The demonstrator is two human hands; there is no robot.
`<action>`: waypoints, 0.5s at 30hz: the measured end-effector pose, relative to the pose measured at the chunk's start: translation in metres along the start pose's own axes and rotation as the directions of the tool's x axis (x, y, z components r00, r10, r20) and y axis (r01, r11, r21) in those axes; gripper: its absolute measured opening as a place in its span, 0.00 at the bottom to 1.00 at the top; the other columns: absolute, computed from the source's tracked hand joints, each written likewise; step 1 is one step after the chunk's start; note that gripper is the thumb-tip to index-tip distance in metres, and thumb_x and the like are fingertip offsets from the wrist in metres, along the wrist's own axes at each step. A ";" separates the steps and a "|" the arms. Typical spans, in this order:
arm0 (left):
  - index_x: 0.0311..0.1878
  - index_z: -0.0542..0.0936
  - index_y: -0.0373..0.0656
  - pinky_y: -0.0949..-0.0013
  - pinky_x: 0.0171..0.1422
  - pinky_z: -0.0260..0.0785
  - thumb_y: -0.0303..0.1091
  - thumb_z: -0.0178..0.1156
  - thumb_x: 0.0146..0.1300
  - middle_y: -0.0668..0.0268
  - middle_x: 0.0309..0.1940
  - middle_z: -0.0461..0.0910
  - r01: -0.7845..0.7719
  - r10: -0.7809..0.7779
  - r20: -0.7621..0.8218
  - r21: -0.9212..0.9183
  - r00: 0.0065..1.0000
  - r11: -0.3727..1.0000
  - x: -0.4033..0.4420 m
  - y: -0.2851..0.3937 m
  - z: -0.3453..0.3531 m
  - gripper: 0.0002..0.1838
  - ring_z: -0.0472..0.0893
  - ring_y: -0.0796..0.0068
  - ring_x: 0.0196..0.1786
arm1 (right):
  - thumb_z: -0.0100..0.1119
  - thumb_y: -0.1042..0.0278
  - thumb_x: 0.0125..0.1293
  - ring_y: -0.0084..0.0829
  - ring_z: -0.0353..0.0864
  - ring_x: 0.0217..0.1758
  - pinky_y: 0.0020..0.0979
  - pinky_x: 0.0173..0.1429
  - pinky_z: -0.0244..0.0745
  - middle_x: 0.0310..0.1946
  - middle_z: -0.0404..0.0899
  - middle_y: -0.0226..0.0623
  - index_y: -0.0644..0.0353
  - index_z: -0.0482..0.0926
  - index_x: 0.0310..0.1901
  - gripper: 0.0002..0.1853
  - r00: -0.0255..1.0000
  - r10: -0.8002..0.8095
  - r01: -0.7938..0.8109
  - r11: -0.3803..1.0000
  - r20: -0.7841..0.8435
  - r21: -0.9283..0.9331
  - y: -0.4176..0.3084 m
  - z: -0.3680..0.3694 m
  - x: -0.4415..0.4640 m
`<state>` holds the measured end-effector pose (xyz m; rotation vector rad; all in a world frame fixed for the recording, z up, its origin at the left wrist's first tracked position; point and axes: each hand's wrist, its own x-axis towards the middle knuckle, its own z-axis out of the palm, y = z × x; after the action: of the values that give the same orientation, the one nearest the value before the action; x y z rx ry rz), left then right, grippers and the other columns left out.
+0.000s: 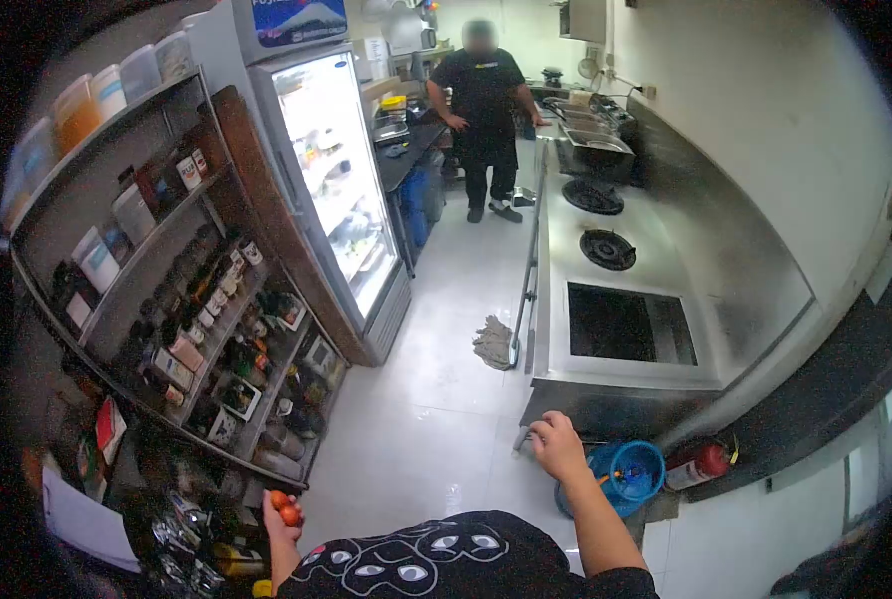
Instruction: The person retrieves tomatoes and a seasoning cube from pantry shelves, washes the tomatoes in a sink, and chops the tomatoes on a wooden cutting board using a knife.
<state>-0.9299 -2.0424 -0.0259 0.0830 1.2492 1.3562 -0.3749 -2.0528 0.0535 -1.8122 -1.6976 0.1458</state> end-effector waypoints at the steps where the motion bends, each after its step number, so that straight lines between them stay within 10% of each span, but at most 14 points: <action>1: 0.36 0.70 0.50 0.68 0.22 0.66 0.61 0.52 0.58 0.68 0.26 0.75 0.034 -0.026 -0.067 0.128 0.997 0.991 0.009 -0.027 -0.020 0.22 0.72 0.71 0.20 | 0.60 0.72 0.52 0.43 0.73 0.49 0.38 0.52 0.73 0.44 0.73 0.44 0.56 0.80 0.36 0.08 1.000 -0.012 0.012 1.000 0.011 0.002 0.009 -0.004 0.004; 6: 0.30 0.71 0.48 0.67 0.21 0.64 0.52 0.50 0.60 0.67 0.21 0.71 0.337 -0.131 -0.352 0.626 0.927 0.703 0.007 -0.158 -0.129 0.17 0.69 0.71 0.18 | 0.61 0.71 0.52 0.43 0.72 0.50 0.38 0.53 0.71 0.44 0.72 0.43 0.56 0.80 0.38 0.10 0.998 -0.045 0.046 0.999 0.034 -0.027 0.056 -0.015 0.029; 15: 0.26 0.70 0.47 0.70 0.20 0.59 0.46 0.50 0.62 0.68 0.18 0.68 0.322 -0.137 -0.310 0.691 0.941 0.647 -0.098 -0.226 -0.159 0.15 0.67 0.75 0.18 | 0.62 0.67 0.53 0.47 0.69 0.54 0.41 0.58 0.68 0.47 0.70 0.46 0.54 0.80 0.41 0.12 0.978 0.017 -0.008 0.999 0.208 -0.046 0.098 0.002 0.068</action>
<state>-0.8625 -2.2793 -0.1851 0.3259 1.8876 0.5668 -0.2809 -1.9850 0.0249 -1.8962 -1.8457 0.3159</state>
